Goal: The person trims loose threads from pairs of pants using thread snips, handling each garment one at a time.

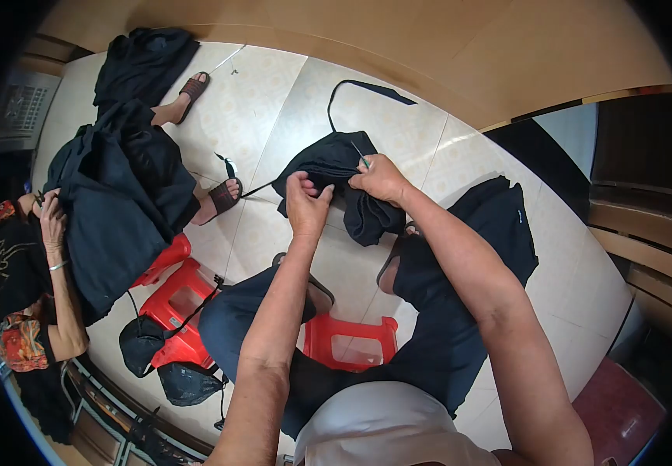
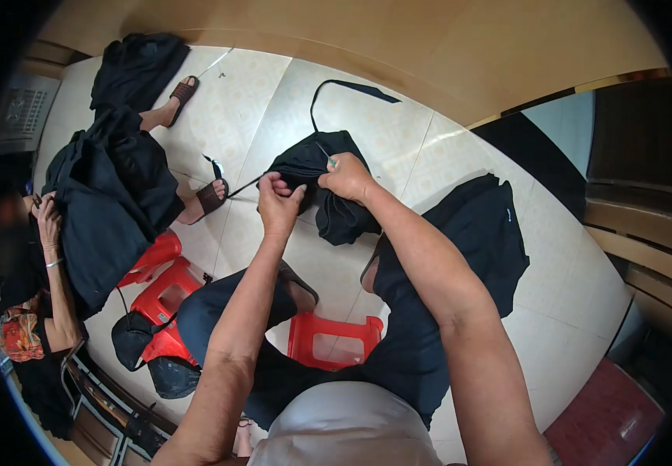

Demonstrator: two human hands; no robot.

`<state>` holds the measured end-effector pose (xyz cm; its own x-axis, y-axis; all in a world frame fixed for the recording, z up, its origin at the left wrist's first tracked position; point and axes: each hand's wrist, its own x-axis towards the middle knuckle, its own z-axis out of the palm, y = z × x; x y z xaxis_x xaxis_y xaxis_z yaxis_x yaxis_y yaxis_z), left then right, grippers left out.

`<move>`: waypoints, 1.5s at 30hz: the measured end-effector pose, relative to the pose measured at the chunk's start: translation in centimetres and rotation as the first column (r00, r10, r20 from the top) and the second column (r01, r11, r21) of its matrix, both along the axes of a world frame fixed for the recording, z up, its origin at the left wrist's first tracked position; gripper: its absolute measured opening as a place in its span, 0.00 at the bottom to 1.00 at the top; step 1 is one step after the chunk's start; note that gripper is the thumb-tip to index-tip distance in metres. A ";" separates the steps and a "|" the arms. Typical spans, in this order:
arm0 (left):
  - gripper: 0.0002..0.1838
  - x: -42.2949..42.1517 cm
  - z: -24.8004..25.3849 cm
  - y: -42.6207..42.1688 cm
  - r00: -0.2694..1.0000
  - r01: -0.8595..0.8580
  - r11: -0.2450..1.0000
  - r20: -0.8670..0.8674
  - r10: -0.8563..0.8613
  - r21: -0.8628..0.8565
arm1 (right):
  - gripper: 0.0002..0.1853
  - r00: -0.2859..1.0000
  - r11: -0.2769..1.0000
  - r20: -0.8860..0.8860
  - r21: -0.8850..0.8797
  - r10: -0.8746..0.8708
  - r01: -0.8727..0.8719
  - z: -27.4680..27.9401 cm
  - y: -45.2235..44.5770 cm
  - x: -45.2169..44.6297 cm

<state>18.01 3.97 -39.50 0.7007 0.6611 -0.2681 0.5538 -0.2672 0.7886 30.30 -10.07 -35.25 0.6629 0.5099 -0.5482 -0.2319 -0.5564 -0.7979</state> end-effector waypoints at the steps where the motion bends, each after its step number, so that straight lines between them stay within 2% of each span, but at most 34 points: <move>1: 0.33 0.3 0.6 0.2 1.000 0.001 1.000 0.001 -0.001 0.002 | 0.16 1.000 1.000 0.001 0.002 -0.001 0.001 0.3 0.0 0.2; 2: 0.33 0.8 1.2 0.7 0.999 0.016 0.971 0.029 -0.023 0.240 | 0.16 1.000 0.999 -0.015 0.030 0.018 -0.018 0.6 -0.1 0.4; 3: 0.32 1.2 1.6 1.3 0.997 0.020 0.886 0.052 -0.050 0.464 | 0.17 0.999 0.998 -0.029 0.058 0.039 -0.037 0.9 -0.2 0.7; 5: 0.32 1.9 2.3 2.6 0.990 0.004 0.572 0.075 -0.116 0.820 | 0.17 0.995 0.991 -0.058 0.114 0.080 -0.073 1.7 -0.5 1.1; 6: 0.32 2.0 2.2 3.2 0.990 0.001 0.571 0.080 -0.117 0.821 | 0.17 0.995 0.991 -0.053 0.115 0.079 -0.072 2.4 -0.7 1.3; 7: 0.31 2.0 2.2 4.2 0.979 0.110 0.687 0.042 -0.201 0.718 | 0.17 0.994 0.988 -0.052 0.128 0.096 -0.088 3.1 -0.7 1.5; 9: 0.29 1.7 1.9 6.3 0.927 0.332 0.829 0.007 -0.376 0.449 | 0.18 0.990 0.980 -0.050 0.155 0.130 -0.121 4.5 -0.7 1.9; 10: 0.28 1.5 1.7 7.3 0.887 0.439 0.850 0.012 -0.462 0.290 | 0.18 0.988 0.977 -0.051 0.166 0.146 -0.136 5.2 -0.8 2.0; 15: 0.23 0.6 2.8 11.2 0.817 0.550 0.725 -0.090 -0.569 0.415 | 0.18 0.957 0.951 0.117 0.130 0.267 -0.281 8.3 -1.8 3.6; 21: 0.20 0.6 9.3 13.7 0.840 0.453 0.716 0.014 -0.542 0.531 | 0.18 0.905 0.943 0.295 0.029 0.308 -0.331 14.8 -2.9 6.9; 26: 0.21 -0.7 16.7 13.7 0.773 0.469 0.612 0.040 -0.633 0.636 | 0.19 0.886 0.916 0.243 -0.027 0.394 -0.400 21.1 -3.8 7.0; 30: 0.23 -3.0 22.0 12.8 0.742 0.280 0.439 0.097 -0.663 0.854 | 0.19 0.887 0.911 0.236 0.018 0.396 -0.412 24.8 -4.4 5.3; 35: 0.27 -7.8 23.6 12.5 0.748 0.165 0.430 0.171 -0.641 0.887 | 0.19 0.899 0.914 0.229 0.070 0.374 -0.399 26.7 -5.1 3.8; 37: 0.20 -10.3 23.4 13.1 0.797 0.169 0.453 0.149 -0.585 0.875 | 0.19 0.905 0.923 0.237 0.070 0.354 -0.379 27.3 -5.7 3.2; 38: 0.20 -11.8 22.3 13.9 0.797 0.165 0.452 0.151 -0.584 0.877 | 0.19 0.913 0.931 0.238 0.071 0.332 -0.357 27.5 -6.2 2.9; 40: 0.15 -15.0 18.8 16.2 0.872 0.265 0.393 -0.045 -0.487 0.881 | 0.19 0.929 0.948 0.235 0.071 0.287 -0.310 27.6 -7.0 2.5; 42: 0.17 -18.6 17.1 17.1 0.941 0.199 0.539 -0.005 -0.339 0.818 | 0.19 0.930 0.955 0.246 0.050 0.272 -0.292 27.2 -7.6 2.2; 43: 0.17 -20.6 15.5 18.1 0.940 0.195 0.540 0.000 -0.340 0.819 | 0.19 0.932 0.961 0.254 0.029 0.260 -0.276 26.9 -7.8 2.1; 45: 0.21 -24.7 12.3 19.8 0.959 0.279 0.617 -0.242 -0.144 0.736 | 0.18 0.932 0.969 0.270 -0.013 0.243 -0.249 26.3 -7.6 1.5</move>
